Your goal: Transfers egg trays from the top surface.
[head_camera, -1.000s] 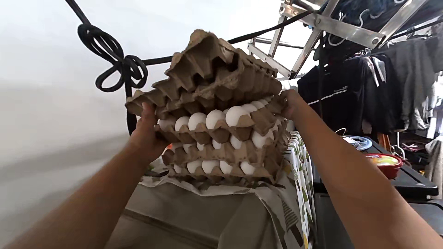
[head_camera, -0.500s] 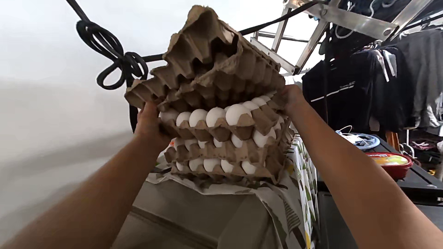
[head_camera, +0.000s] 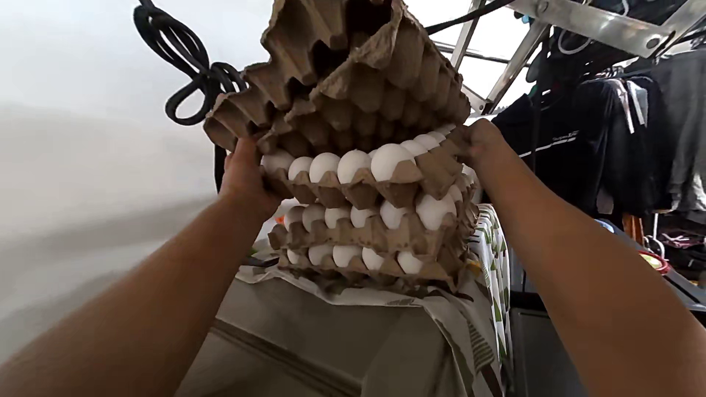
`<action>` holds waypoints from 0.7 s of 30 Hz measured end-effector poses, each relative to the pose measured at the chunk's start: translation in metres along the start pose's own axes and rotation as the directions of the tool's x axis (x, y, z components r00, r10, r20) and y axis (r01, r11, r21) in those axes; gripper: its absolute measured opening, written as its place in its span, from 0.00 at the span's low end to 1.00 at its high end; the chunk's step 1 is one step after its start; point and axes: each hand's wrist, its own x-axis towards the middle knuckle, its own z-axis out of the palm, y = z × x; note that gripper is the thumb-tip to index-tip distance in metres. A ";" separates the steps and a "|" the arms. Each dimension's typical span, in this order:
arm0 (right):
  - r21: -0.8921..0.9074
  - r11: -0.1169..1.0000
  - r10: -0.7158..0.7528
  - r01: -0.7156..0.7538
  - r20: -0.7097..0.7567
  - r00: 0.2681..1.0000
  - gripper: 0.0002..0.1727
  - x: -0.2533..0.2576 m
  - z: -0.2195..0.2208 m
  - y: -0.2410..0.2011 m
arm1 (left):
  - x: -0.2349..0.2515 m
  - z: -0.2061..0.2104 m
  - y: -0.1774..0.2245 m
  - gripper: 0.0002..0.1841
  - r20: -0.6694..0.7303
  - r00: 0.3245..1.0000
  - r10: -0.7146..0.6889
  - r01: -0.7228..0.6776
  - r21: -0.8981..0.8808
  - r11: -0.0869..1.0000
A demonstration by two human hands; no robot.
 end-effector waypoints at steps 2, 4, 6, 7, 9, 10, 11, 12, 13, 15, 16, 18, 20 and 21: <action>-0.014 1.000 -0.006 0.006 0.000 1.000 0.14 -0.003 0.001 -0.005 | -0.002 0.002 0.004 0.20 -0.014 1.000 -0.017 0.017 -0.011 1.000; -0.008 1.000 -0.009 0.009 -0.011 1.000 0.14 -0.005 0.003 -0.009 | -0.003 0.003 0.006 0.20 -0.011 1.000 -0.029 0.029 -0.028 0.999; -0.006 1.000 -0.013 0.013 -0.009 1.000 0.13 -0.007 0.002 -0.013 | -0.005 0.005 0.008 0.20 -0.017 0.999 -0.041 0.041 -0.028 0.999; 0.003 1.000 -0.017 0.017 -0.001 1.000 0.12 -0.008 0.000 -0.013 | -0.007 0.006 0.008 0.20 -0.024 0.999 -0.044 0.043 -0.026 0.999; 0.011 0.999 -0.034 0.034 0.009 0.999 0.08 -0.007 -0.003 -0.012 | -0.008 0.007 0.008 0.20 -0.038 0.999 -0.036 0.034 -0.034 0.999; 0.025 0.999 -0.035 0.035 0.009 0.999 0.08 -0.004 -0.005 -0.011 | -0.007 0.007 0.008 0.20 -0.043 0.999 -0.032 0.030 -0.049 0.998; 0.034 0.999 -0.028 0.028 0.006 1.000 0.10 -0.003 -0.005 -0.012 | -0.006 0.007 0.008 0.20 -0.040 0.999 -0.027 0.024 -0.067 0.997; 0.027 0.999 -0.025 0.026 -0.008 1.000 0.11 -0.003 -0.004 -0.012 | -0.005 0.007 0.007 0.20 -0.036 0.999 -0.016 0.013 -0.076 0.997; 0.020 1.000 -0.024 0.024 -0.021 1.000 0.12 -0.002 -0.003 -0.013 | -0.004 0.007 0.007 0.20 -0.035 0.999 -0.002 -0.001 -0.079 0.997; 0.011 1.000 -0.020 0.021 -0.026 0.999 0.12 -0.002 -0.003 -0.014 | -0.002 0.007 0.008 0.20 -0.047 0.999 0.007 -0.011 -0.076 0.997; 0.007 1.000 -0.020 0.020 -0.031 0.999 0.12 -0.001 -0.003 -0.015 | -0.002 0.008 0.009 0.20 -0.047 0.999 0.005 -0.008 -0.072 0.997; 0.017 1.000 -0.004 0.005 -0.034 0.999 0.12 0.002 -0.003 -0.016 | -0.002 0.009 0.011 0.21 -0.047 0.999 -0.006 0.003 -0.080 0.997; -0.006 1.000 -0.007 0.007 -0.033 0.999 0.13 0.005 -0.005 -0.016 | -0.003 0.012 0.012 0.21 -0.063 0.998 -0.016 0.010 -0.084 0.996; -0.018 1.000 -0.011 0.011 -0.029 1.000 0.16 0.005 -0.007 -0.017 | -0.004 0.012 0.012 0.24 -0.059 0.998 -0.021 0.016 -0.091 0.996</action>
